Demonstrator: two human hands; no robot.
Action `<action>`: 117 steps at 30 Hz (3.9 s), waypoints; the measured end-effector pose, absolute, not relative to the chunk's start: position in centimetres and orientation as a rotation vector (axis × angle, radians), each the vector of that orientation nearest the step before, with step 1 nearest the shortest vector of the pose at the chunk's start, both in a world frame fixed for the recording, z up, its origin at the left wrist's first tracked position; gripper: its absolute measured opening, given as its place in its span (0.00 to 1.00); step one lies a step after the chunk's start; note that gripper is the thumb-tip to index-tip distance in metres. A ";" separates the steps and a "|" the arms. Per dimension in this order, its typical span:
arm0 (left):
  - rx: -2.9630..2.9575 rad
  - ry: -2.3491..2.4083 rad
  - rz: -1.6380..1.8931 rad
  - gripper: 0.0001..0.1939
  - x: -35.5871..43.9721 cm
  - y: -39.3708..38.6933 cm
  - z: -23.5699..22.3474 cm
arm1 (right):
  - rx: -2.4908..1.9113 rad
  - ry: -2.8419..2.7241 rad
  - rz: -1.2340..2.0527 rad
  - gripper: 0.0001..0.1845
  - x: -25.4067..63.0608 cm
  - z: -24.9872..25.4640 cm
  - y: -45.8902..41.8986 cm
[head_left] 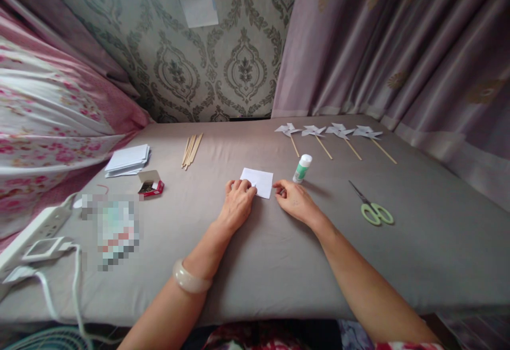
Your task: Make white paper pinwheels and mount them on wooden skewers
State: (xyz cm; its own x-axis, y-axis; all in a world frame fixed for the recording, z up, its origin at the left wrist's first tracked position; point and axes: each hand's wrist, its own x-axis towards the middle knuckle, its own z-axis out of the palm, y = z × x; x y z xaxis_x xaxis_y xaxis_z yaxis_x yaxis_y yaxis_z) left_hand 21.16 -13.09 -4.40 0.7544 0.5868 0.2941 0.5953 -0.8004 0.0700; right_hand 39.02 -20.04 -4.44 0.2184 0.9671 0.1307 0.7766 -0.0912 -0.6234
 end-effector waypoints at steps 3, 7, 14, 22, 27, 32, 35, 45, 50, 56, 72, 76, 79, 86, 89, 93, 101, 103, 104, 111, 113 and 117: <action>-2.938 -1.073 -0.562 0.14 20.8 -12.4 -4.8 | -1.862 -1.782 0.262 0.17 38.9 -4.3 -20.2; -3.001 -1.174 -0.660 0.13 20.5 -11.7 -5.3 | -1.810 -1.865 0.187 0.16 38.5 -4.7 -20.1; -3.071 -1.173 -0.628 0.13 20.2 -11.4 -5.0 | -1.762 -1.911 0.138 0.08 38.1 -4.6 -20.1; -3.188 -1.164 -0.614 0.07 19.7 -12.1 -3.2 | -1.744 -2.114 0.216 0.08 37.0 -3.5 -21.2; -3.074 -1.188 -0.617 0.11 19.9 -11.7 -3.8 | -1.757 -2.106 0.286 0.08 36.9 -3.3 -21.2; -3.052 -1.084 -0.486 0.15 20.0 -11.8 -4.4 | -1.674 -2.029 0.397 0.09 37.1 -3.5 -20.8; -3.053 -1.056 -0.479 0.16 20.1 -11.9 -4.6 | -1.629 -1.948 0.428 0.10 37.2 -3.9 -20.4; -3.046 -1.043 -0.451 0.15 20.1 -12.0 -4.6 | -1.771 -1.602 0.412 0.08 36.7 -5.8 -18.3; -3.069 -1.062 -0.466 0.15 20.1 -12.2 -4.5 | -1.811 -1.602 0.372 0.05 36.5 -5.8 -17.8; -3.070 -1.072 -0.458 0.14 20.1 -12.2 -4.4 | -1.809 -1.635 0.332 0.06 36.4 -5.9 -17.5; -3.071 -1.058 -0.415 0.16 20.0 -12.2 -4.4 | -1.841 -1.658 0.258 0.06 35.8 -5.9 -17.6; -3.077 -1.076 -0.374 0.17 20.1 -12.4 -4.2 | -1.861 -1.657 0.262 0.07 35.7 -5.8 -17.6; -3.082 -1.084 -0.351 0.17 20.1 -12.5 -3.9 | -1.873 -1.661 0.263 0.07 35.7 -5.7 -17.6; -3.043 -1.075 -0.282 0.17 20.2 -12.8 -3.5 | -1.884 -1.647 0.267 0.07 35.6 -5.9 -17.6; -3.016 -1.046 -0.253 0.16 20.3 -13.1 -3.4 | -1.877 -1.654 0.265 0.07 35.7 -5.9 -17.6; -3.000 -1.016 -0.268 0.16 20.3 -13.4 -3.4 | -1.859 -1.684 0.261 0.07 35.8 -6.1 -17.7; -2.982 -0.989 -0.281 0.16 20.2 -13.6 -3.5 | -1.862 -1.724 0.251 0.10 35.7 -6.4 -17.8; -2.979 -0.986 -0.274 0.16 20.2 -13.6 -3.5 | -1.876 -1.739 0.253 0.11 35.7 -6.3 -17.9; -2.979 -0.983 -0.271 0.16 20.2 -13.6 -3.5 | -1.887 -1.750 0.252 0.11 35.6 -6.2 -17.9; -2.995 -0.991 -0.246 0.16 20.3 -13.7 -3.3 | -2.006 -1.942 0.235 0.16 35.3 -4.8 -18.5; -3.002 -0.995 -0.252 0.16 20.3 -13.8 -3.3 | -2.029 -2.007 0.239 0.16 35.2 -4.3 -18.5; -2.990 -0.997 -0.267 0.15 20.4 -13.8 -3.4 | -2.040 -2.104 0.270 0.17 35.3 -3.3 -18.2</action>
State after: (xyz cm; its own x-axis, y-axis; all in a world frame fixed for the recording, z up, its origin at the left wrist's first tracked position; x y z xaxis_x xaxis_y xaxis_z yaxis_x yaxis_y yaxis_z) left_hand 20.40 -13.85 -3.43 0.7870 0.5977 0.1528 0.5940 -0.8011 0.0739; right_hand 35.32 -18.20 -3.29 -0.0287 0.9995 0.0150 0.9634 0.0317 -0.2661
